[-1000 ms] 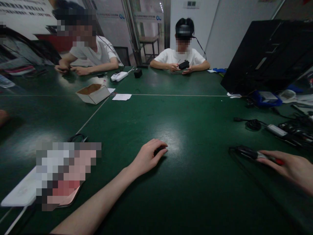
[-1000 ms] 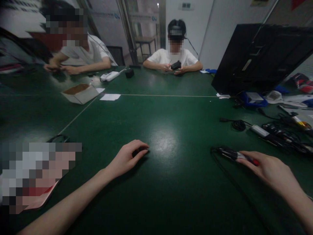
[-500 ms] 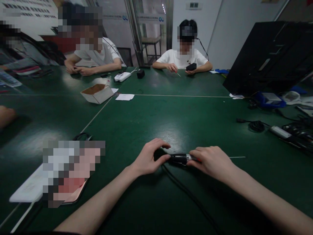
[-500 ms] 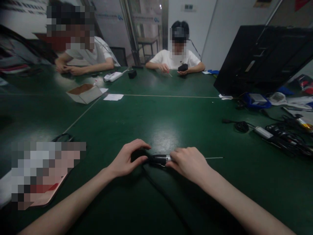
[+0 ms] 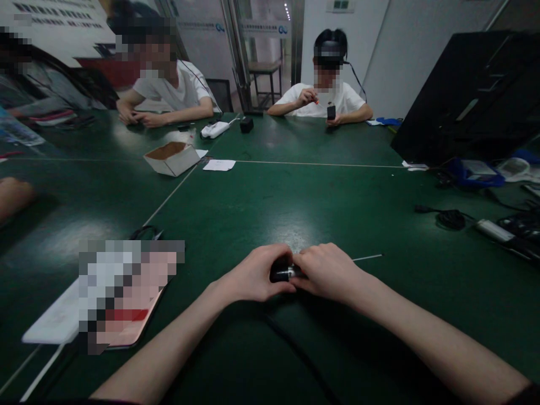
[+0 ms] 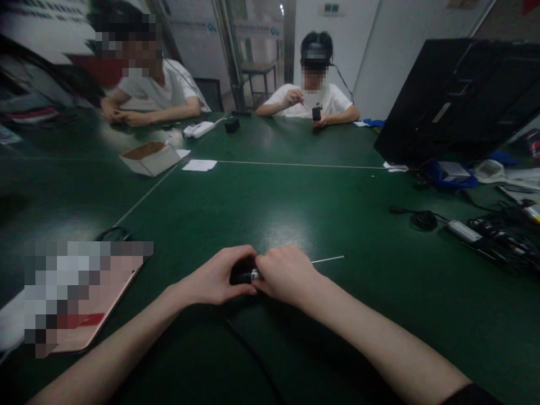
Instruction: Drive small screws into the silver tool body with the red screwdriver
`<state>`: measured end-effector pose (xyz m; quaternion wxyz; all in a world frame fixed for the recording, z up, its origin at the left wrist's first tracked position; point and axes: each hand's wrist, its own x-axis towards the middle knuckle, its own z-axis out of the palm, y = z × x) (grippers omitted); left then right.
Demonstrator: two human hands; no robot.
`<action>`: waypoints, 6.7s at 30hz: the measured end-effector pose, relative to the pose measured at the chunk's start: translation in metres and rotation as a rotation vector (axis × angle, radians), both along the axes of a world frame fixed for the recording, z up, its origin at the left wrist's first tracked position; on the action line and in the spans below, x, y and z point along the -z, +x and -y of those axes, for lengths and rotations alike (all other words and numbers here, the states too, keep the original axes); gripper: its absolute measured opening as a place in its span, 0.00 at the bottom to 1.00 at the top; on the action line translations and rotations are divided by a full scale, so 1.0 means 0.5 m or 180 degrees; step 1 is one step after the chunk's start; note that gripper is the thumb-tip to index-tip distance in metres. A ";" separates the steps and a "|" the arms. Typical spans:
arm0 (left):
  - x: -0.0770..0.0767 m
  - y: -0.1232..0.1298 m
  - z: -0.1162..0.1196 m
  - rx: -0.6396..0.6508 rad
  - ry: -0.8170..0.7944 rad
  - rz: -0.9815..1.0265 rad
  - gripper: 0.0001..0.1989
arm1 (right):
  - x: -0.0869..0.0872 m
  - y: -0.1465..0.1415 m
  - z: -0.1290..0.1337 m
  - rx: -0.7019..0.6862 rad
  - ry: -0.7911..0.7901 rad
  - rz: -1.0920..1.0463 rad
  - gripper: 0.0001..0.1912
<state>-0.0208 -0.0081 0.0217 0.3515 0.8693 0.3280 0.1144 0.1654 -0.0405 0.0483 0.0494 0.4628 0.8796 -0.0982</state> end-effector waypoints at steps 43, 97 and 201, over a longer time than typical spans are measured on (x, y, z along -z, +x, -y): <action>0.019 -0.003 -0.012 0.0057 -0.0883 0.0752 0.10 | -0.151 0.035 -0.003 -0.0598 0.0782 -0.1520 0.11; 0.019 -0.002 -0.006 -0.0065 -0.1103 0.0784 0.07 | -0.150 0.027 0.002 -0.0797 0.0604 -0.1556 0.08; 0.062 0.015 0.019 -0.0272 0.1171 0.0549 0.08 | -0.153 0.032 0.010 -0.0671 0.1300 -0.0803 0.08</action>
